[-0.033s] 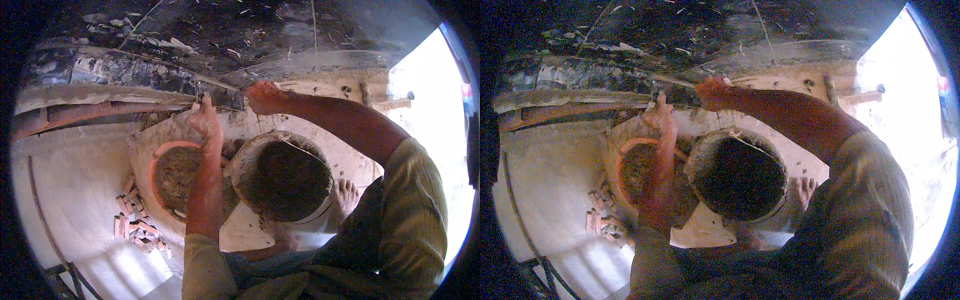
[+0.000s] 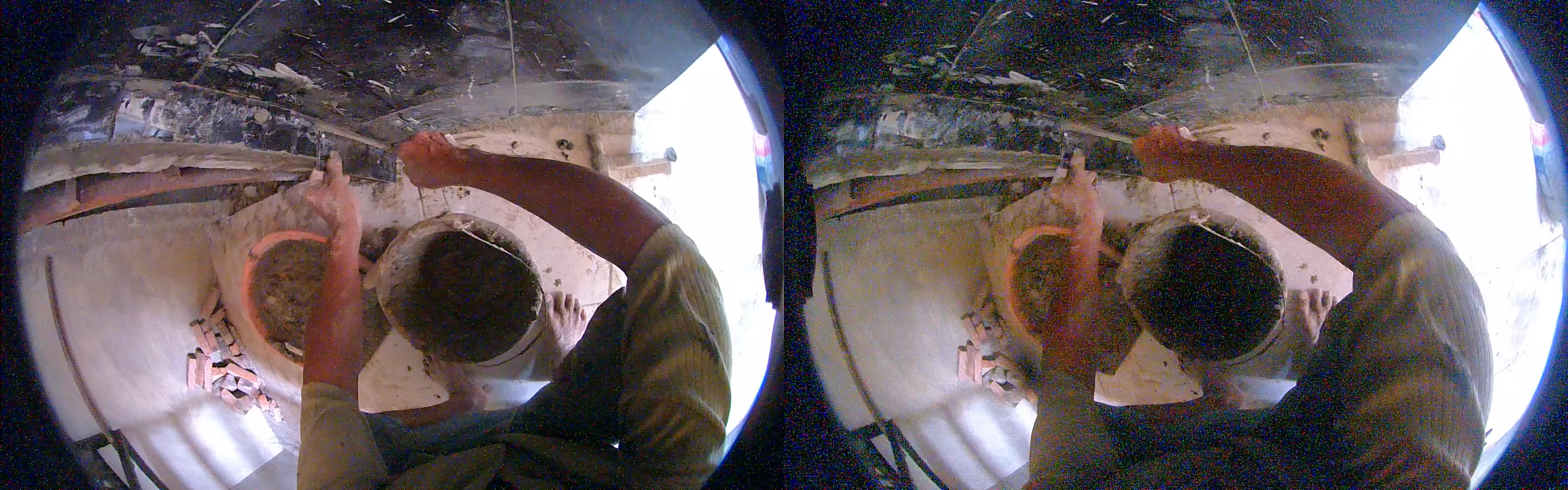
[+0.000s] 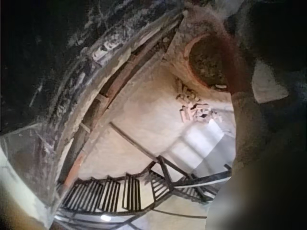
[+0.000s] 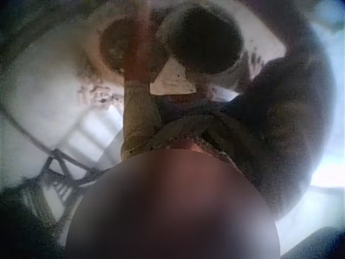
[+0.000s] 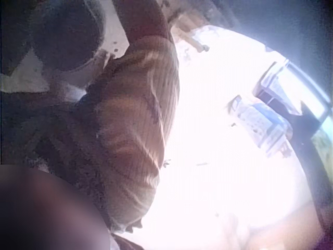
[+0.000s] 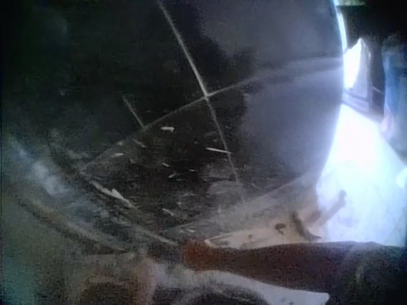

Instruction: The person uses a handheld power grinder to cut a ceramic tile while sitting on the floor, then carries a piece of brick and a tool into another room where they apply mortar to a structure using a trowel.

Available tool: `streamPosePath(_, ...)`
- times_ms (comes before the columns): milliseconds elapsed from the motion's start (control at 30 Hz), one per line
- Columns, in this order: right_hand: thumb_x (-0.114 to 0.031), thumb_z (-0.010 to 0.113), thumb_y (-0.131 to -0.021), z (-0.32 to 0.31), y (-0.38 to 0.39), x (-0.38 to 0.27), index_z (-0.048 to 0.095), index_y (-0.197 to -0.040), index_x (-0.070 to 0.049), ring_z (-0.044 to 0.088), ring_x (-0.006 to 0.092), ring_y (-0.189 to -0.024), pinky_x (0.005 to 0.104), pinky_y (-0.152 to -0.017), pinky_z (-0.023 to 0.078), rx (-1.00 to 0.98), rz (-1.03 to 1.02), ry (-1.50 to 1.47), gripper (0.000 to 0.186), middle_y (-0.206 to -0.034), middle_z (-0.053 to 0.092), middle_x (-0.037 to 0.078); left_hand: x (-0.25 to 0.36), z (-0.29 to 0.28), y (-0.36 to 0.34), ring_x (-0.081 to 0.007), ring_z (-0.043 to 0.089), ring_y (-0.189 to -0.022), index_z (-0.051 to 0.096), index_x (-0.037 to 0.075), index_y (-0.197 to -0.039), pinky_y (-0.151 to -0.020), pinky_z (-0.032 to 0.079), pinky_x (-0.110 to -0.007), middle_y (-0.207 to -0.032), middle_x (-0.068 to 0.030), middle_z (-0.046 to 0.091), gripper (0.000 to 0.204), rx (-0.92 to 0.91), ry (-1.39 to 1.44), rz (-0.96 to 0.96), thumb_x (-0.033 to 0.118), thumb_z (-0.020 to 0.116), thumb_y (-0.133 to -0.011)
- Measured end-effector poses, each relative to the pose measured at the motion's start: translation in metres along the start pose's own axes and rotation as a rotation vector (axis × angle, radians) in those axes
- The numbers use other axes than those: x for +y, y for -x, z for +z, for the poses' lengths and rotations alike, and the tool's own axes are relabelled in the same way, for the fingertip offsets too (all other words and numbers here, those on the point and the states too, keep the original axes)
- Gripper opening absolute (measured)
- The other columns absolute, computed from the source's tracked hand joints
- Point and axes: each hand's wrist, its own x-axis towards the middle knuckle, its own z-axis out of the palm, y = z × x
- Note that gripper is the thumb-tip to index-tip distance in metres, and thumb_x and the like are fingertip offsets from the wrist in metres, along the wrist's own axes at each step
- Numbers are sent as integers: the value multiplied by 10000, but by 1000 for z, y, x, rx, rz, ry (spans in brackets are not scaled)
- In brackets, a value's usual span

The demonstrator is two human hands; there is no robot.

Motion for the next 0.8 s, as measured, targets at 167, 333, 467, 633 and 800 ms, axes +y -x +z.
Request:
streamPosePath(167,-118,620,-633,-13,-4,-17,549,-679,-77,620,329,-697,482,-566,490,-145,31,-9,94,-643,570,114,-32,-8,-18,-178,626,-694,637,-47,-956,-563,495,-340,-896,-83,684,298,-32,85,180,215,703,-831)
streamPosePath(333,-134,647,-605,6,0,-2,590,-742,-54,639,352,-724,486,-584,508,79,-110,92,168,-708,615,150,-37,0,-16,-169,602,-668,610,-23,-939,-591,520,-302,-857,-87,649,267,55,191,128,181,715,-801)
streamPosePath(467,-126,632,-608,3,-3,-10,565,-708,-76,605,314,-717,460,-581,472,105,-76,102,130,-678,565,103,-46,-20,-28,-173,591,-657,584,-28,-889,-598,538,-308,-844,-105,620,272,-102,92,-74,175,730,-782)
streamPosePath(633,-149,650,-544,28,-2,5,513,-688,-124,535,281,-617,418,-499,389,653,-295,175,201,-621,460,42,-33,-1,-24,-233,610,-710,432,-89,-1084,-627,549,-325,-1030,-158,571,542,20,120,-19,221,753,-777)
streamPosePath(800,-177,655,-510,33,-2,1,497,-677,-155,526,269,-602,421,-488,382,702,-230,82,231,-607,442,38,-26,-3,-18,-253,625,-737,375,-88,-1098,-626,547,-318,-1080,-194,554,625,47,36,-37,268,771,-770)
